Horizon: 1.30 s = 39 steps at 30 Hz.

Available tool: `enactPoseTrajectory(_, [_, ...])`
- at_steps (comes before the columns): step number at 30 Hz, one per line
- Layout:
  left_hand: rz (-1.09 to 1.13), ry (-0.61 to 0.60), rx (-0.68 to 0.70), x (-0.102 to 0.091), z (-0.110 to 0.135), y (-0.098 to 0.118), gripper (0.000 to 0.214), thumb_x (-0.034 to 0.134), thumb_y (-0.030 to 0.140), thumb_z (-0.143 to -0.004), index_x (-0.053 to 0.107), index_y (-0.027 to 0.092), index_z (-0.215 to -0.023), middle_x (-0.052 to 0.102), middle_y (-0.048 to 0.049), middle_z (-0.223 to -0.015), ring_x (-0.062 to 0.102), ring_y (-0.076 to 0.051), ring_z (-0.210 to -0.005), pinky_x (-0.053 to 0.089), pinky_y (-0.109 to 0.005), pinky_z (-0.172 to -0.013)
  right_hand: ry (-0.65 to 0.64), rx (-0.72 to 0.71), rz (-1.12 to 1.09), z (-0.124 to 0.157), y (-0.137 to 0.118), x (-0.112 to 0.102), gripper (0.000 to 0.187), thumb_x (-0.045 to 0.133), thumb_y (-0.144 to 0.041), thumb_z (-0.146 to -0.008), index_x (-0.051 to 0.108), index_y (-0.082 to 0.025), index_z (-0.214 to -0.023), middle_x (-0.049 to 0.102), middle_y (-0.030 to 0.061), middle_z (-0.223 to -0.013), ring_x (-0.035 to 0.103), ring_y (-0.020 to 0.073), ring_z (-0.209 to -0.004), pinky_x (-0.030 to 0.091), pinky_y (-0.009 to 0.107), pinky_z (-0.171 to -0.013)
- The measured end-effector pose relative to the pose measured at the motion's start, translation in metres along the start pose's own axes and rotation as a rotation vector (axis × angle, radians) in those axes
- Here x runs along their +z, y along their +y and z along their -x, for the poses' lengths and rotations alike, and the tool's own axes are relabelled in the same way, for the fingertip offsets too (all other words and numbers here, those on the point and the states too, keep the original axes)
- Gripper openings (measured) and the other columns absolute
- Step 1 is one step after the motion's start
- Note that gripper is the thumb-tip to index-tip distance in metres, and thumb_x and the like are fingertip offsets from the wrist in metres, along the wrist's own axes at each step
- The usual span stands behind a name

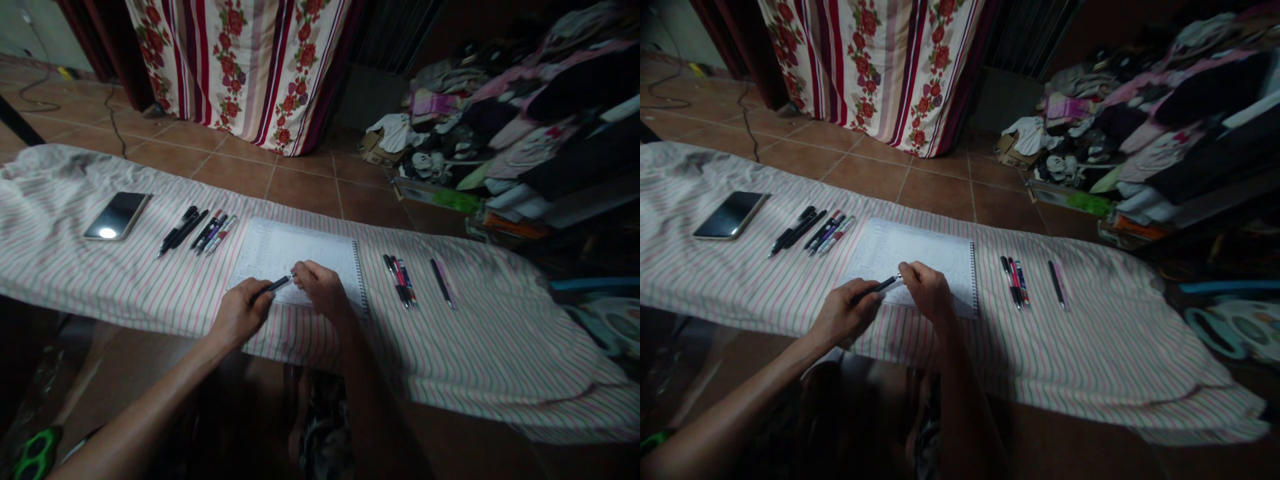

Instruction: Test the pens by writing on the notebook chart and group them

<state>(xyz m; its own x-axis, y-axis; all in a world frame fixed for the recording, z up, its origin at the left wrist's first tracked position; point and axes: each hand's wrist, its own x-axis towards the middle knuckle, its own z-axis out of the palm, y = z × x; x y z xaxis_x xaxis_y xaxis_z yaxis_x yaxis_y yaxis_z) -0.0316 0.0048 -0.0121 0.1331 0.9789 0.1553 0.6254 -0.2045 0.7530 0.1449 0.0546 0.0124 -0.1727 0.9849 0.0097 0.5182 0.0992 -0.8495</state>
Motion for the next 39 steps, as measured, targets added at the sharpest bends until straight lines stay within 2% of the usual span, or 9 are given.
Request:
enactPoseTrajectory(2, [0.014,0.009,-0.018,0.000,0.000,-0.001,0.021,0.048,0.028,-0.085,0.065,0.020,-0.094,0.066,-0.0034,-0.083,0.061,-0.017,-0.080,0.046,-0.029,-0.073,-0.030,0.029,-0.174,-0.001,0.002,-0.001,0.033,0.043,-0.046,-0.083,0.061,-0.019,-0.085,0.062,0.0016,-0.069,0.057,0.0128,-0.062,0.043,0.025,-0.059])
enactPoseTrajectory(4, [0.031,0.017,-0.040,0.000,0.000,-0.002,0.021,0.049,0.029,-0.084,0.066,0.019,-0.094,0.066,-0.0035,-0.083,0.061,-0.017,-0.080,0.047,-0.029,-0.074,-0.064,0.012,-0.284,-0.002,0.004,-0.002,0.030,0.050,-0.041,-0.079,0.060,-0.017,-0.095,0.063,0.0026,-0.073,0.059,0.0137,-0.067,0.045,0.025,-0.062])
enactPoseTrajectory(7, [0.046,0.021,-0.061,0.001,-0.001,-0.002,0.021,0.050,0.028,-0.083,0.066,0.019,-0.094,0.067,-0.0038,-0.084,0.062,-0.017,-0.081,0.047,-0.029,-0.074,-0.094,-0.009,-0.337,-0.002,0.005,-0.003,0.024,0.059,-0.030,-0.071,0.062,-0.016,-0.091,0.064,0.0024,-0.075,0.060,0.0135,-0.070,0.046,0.026,-0.066])
enactPoseTrajectory(10, [0.053,0.015,-0.058,0.000,-0.001,-0.001,0.021,0.050,0.028,-0.084,0.065,0.019,-0.094,0.067,-0.0037,-0.085,0.062,-0.017,-0.081,0.046,-0.029,-0.074,-0.103,0.016,-0.354,-0.002,0.005,-0.003,0.018,0.061,-0.027,-0.068,0.064,-0.017,-0.083,0.066,0.0020,-0.074,0.061,0.0134,-0.070,0.046,0.027,-0.069])
enactPoseTrajectory(13, [0.039,0.002,-0.033,0.000,0.000,0.000,0.021,0.049,0.028,-0.084,0.065,0.019,-0.095,0.066,-0.0036,-0.085,0.061,-0.017,-0.081,0.046,-0.029,-0.074,-0.108,0.025,-0.313,0.000,0.003,-0.003,0.017,0.061,-0.029,-0.069,0.065,-0.017,-0.080,0.067,0.0020,-0.074,0.061,0.0138,-0.070,0.046,0.027,-0.067])
enactPoseTrajectory(22, [-0.041,0.007,-0.006,-0.002,0.002,0.003,0.020,0.047,0.025,-0.085,0.065,0.019,-0.093,0.064,-0.0031,-0.082,0.060,-0.017,-0.079,0.045,-0.028,-0.072,-0.104,-0.085,-0.029,0.002,0.000,-0.005,0.017,0.056,-0.032,-0.077,0.064,-0.017,-0.075,0.061,-0.0006,-0.065,0.054,0.0113,-0.061,0.039,0.023,-0.058])
enactPoseTrajectory(29, [-0.080,0.001,0.006,-0.003,0.003,0.005,0.021,0.046,0.026,-0.086,0.065,0.021,-0.092,0.064,-0.0029,-0.082,0.060,-0.017,-0.079,0.045,-0.028,-0.072,-0.106,-0.085,0.066,0.003,-0.003,-0.003,0.021,0.054,-0.035,-0.078,0.063,-0.017,-0.072,0.053,-0.0029,-0.058,0.046,0.0102,-0.055,0.033,0.022,-0.054])
enactPoseTrajectory(39, [-0.286,0.063,0.059,-0.006,0.005,0.009,0.024,0.042,0.025,-0.088,0.063,0.020,-0.099,0.064,-0.0028,-0.085,0.061,-0.015,-0.077,0.044,-0.024,-0.064,-0.076,-0.114,0.130,0.003,-0.002,0.007,0.031,0.046,-0.041,-0.083,0.048,-0.020,-0.060,0.038,-0.0058,-0.052,0.037,0.0094,-0.051,0.028,0.023,-0.052])
